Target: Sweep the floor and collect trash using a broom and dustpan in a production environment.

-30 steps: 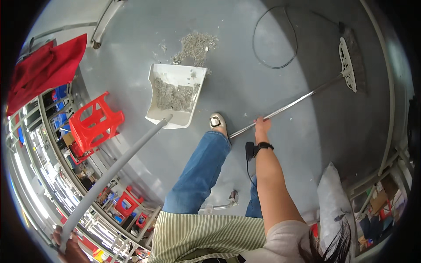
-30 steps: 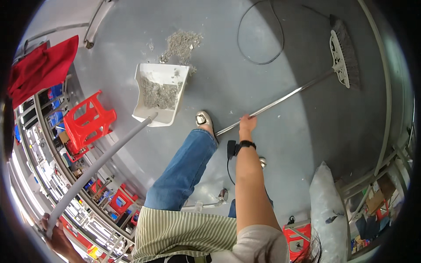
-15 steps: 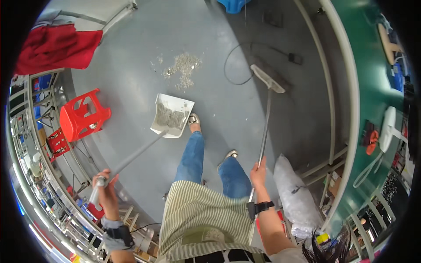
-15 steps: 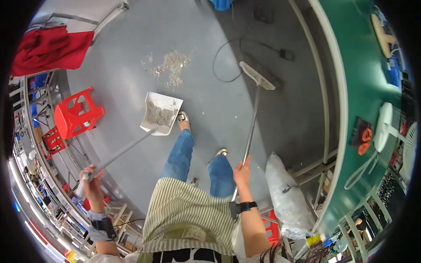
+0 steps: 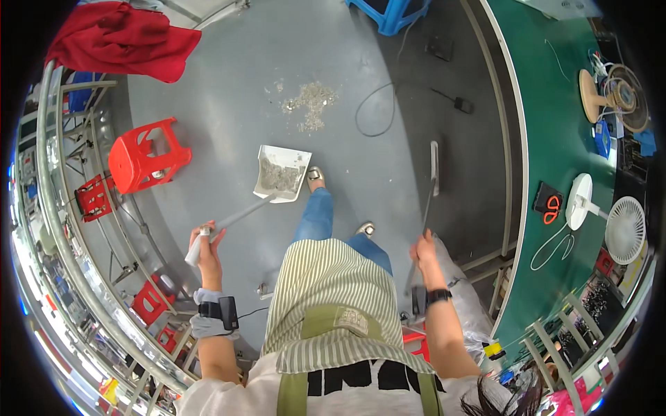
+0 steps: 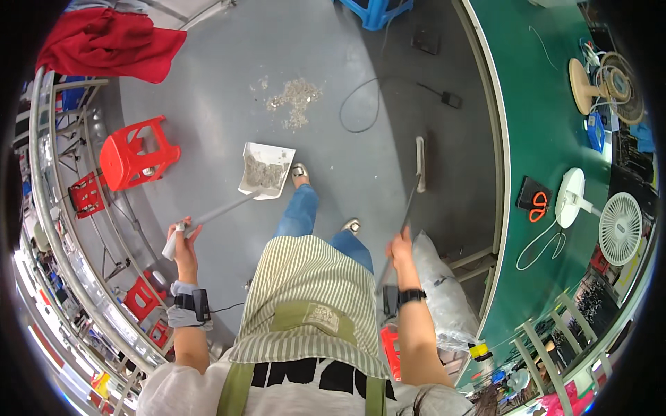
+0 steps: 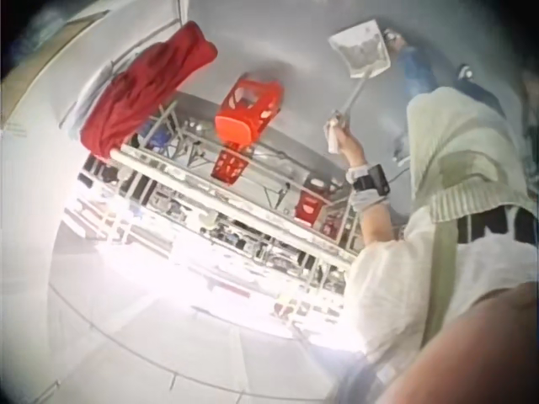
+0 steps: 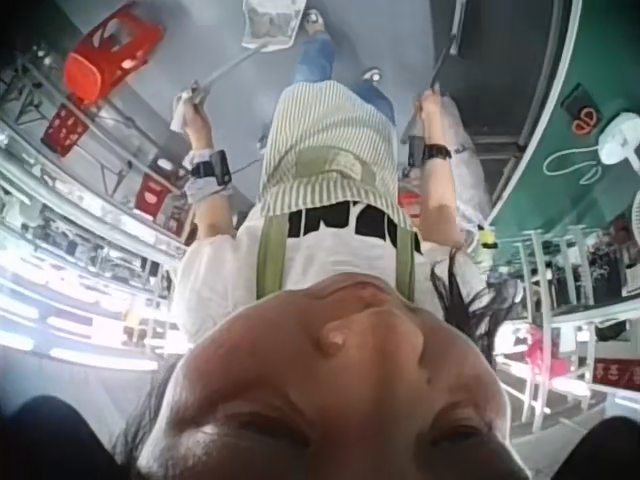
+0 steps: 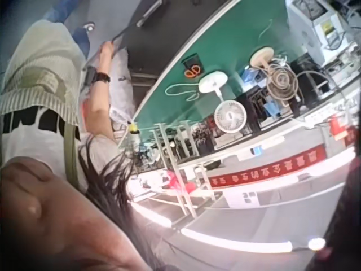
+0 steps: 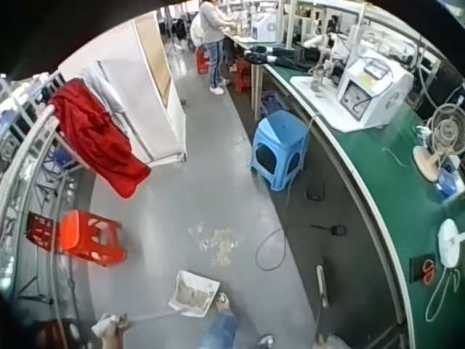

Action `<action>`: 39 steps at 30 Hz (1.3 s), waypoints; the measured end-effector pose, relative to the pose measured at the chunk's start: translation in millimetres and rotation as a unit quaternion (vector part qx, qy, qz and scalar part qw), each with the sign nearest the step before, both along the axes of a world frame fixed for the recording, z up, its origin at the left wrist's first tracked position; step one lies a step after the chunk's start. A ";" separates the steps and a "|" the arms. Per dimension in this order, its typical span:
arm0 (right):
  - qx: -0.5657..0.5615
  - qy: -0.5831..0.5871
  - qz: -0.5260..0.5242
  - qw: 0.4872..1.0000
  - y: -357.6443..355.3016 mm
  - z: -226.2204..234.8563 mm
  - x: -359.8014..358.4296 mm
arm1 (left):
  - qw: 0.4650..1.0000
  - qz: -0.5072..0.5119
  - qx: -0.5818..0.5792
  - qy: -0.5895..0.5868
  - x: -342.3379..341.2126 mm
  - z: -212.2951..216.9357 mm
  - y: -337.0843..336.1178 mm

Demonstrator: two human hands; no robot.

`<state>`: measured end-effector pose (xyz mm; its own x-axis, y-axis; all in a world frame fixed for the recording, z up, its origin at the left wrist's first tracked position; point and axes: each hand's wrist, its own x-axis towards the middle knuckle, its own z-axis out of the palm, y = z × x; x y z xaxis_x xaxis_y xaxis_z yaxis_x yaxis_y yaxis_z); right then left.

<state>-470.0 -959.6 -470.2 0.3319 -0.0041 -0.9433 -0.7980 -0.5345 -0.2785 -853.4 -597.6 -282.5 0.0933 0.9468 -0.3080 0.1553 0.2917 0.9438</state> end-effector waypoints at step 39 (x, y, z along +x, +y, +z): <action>0.035 0.012 0.139 0.990 157.8 178.9 124.5 | 0.998 0.011 -0.007 0.065 -4.1 -14.5 -34.3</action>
<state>-345.5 -801.8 -291.2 0.2885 0.1507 -0.9455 -0.6296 -0.7141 -0.3059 -857.5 -631.9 -297.0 0.0313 0.9439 -0.3286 0.2703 0.3086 0.9120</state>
